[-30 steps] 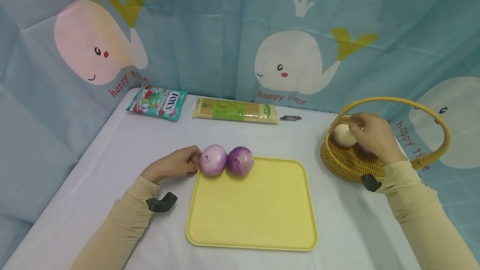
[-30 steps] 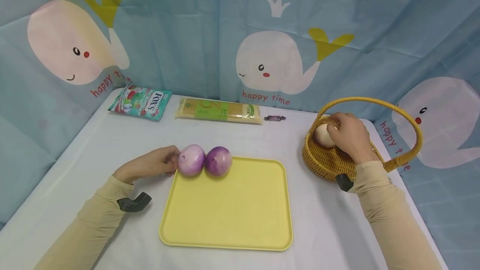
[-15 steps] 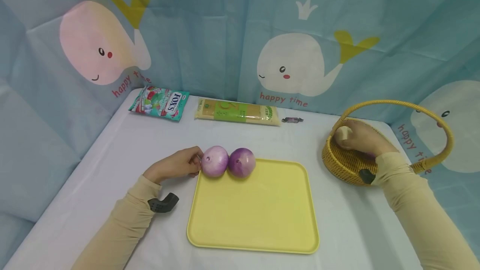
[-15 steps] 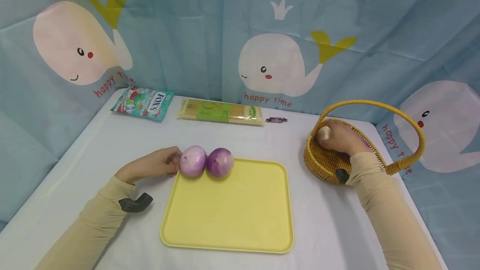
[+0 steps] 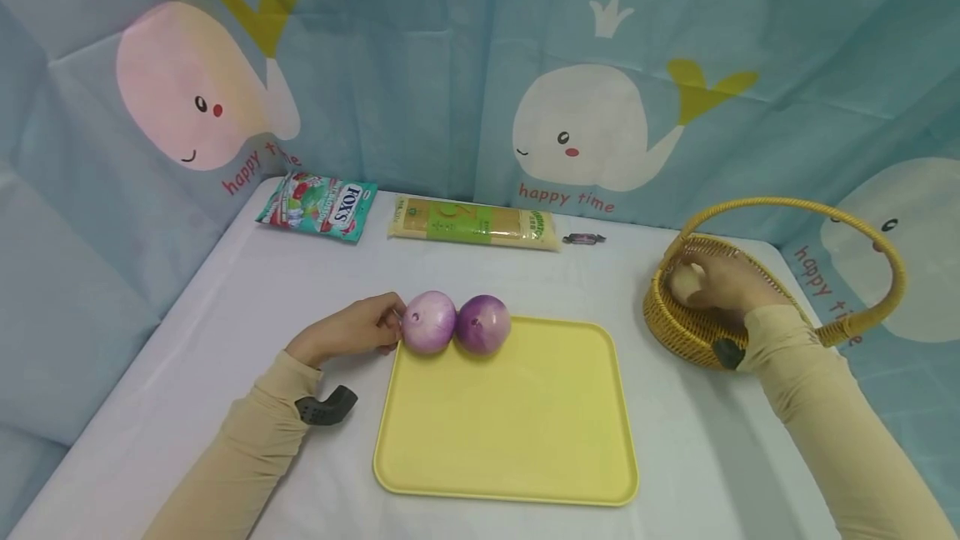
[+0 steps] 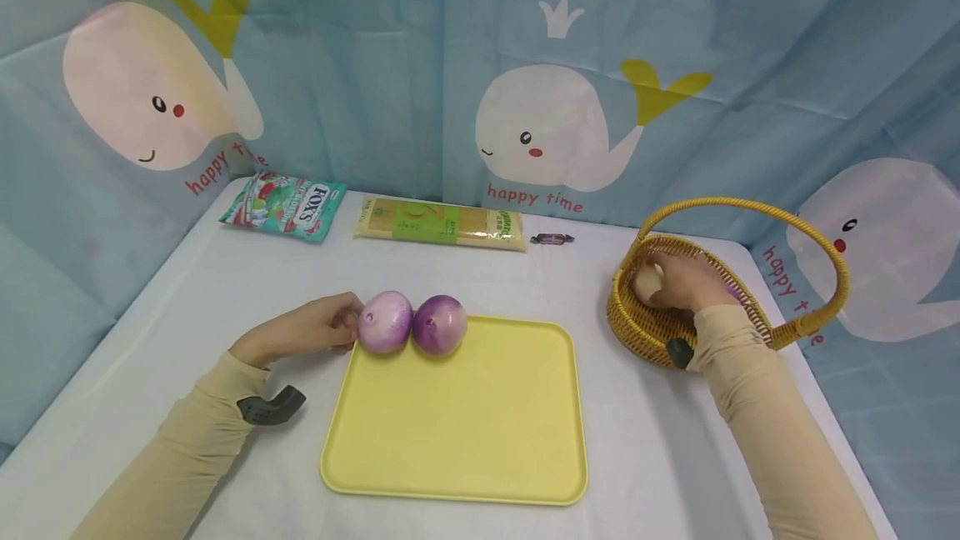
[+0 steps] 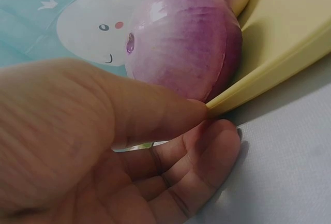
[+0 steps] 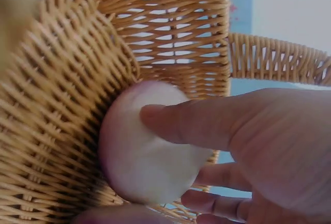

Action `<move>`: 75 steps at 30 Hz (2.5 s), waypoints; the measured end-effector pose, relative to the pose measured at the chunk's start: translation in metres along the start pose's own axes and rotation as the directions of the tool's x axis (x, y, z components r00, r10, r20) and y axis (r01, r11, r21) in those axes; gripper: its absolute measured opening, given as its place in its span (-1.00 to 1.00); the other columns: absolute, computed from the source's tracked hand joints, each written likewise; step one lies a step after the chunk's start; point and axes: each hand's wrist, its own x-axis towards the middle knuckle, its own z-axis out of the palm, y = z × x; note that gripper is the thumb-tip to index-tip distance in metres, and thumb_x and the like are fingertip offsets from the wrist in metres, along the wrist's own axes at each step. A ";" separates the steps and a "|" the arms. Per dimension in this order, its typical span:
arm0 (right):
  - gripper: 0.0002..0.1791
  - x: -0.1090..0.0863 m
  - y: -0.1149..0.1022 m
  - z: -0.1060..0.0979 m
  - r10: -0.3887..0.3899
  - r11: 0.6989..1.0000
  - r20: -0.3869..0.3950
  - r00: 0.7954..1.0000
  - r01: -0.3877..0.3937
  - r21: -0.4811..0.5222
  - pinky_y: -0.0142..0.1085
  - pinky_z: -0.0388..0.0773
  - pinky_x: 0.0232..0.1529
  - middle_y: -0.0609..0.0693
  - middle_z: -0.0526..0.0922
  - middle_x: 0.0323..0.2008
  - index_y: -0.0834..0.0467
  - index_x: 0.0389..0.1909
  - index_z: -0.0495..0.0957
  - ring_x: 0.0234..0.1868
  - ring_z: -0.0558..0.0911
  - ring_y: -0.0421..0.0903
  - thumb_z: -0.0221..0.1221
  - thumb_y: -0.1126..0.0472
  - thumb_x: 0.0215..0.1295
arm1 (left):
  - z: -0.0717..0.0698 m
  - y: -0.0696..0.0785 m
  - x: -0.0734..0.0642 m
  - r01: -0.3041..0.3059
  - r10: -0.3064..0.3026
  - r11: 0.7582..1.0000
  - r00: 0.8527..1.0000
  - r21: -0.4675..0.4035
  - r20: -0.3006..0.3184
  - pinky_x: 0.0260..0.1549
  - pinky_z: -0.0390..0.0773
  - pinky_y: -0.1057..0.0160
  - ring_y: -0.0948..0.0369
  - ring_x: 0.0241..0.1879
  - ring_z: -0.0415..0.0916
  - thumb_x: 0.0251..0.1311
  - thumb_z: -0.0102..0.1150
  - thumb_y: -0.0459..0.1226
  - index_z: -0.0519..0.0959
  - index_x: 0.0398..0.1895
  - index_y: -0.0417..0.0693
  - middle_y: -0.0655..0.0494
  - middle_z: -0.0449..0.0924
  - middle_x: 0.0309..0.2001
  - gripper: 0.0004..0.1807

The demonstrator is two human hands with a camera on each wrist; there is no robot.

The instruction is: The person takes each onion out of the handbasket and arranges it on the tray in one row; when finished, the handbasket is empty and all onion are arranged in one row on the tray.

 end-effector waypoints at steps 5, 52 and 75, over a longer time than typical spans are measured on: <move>-0.14 -0.003 0.000 0.003 0.010 0.998 0.010 1.000 -0.010 0.062 0.39 0.08 0.29 0.55 0.23 0.30 0.28 0.41 0.16 0.31 0.13 0.58 0.30 0.08 0.16 | 0.000 0.000 0.000 0.000 0.000 1.000 1.000 0.007 -0.002 -0.35 0.46 0.30 0.20 -0.42 0.46 0.13 -0.02 -0.48 0.40 0.02 -0.33 0.02 0.49 -0.40 -0.66; -0.26 -0.048 -0.125 0.059 -0.316 0.920 -0.489 0.813 0.388 0.051 -0.12 0.56 -0.37 0.27 0.37 0.00 0.13 0.27 0.35 -0.35 0.56 0.05 0.37 0.12 0.02 | -0.001 -0.007 0.005 0.020 -0.020 0.999 1.000 -0.028 0.001 -0.35 0.49 0.26 0.18 -0.42 0.46 0.14 -0.06 -0.50 0.41 0.02 -0.34 -0.01 0.48 -0.38 -0.66; -0.26 -0.038 -0.148 0.093 -0.439 0.841 -0.446 0.780 0.532 0.101 -0.11 0.61 0.01 0.20 0.50 0.02 0.26 0.03 0.28 0.01 0.63 0.08 0.48 0.25 -0.17 | 0.000 -0.007 0.005 0.023 -0.023 0.999 1.000 -0.025 0.000 -0.34 0.49 0.27 0.19 -0.42 0.46 0.12 -0.04 -0.50 0.41 0.02 -0.33 0.00 0.49 -0.37 -0.65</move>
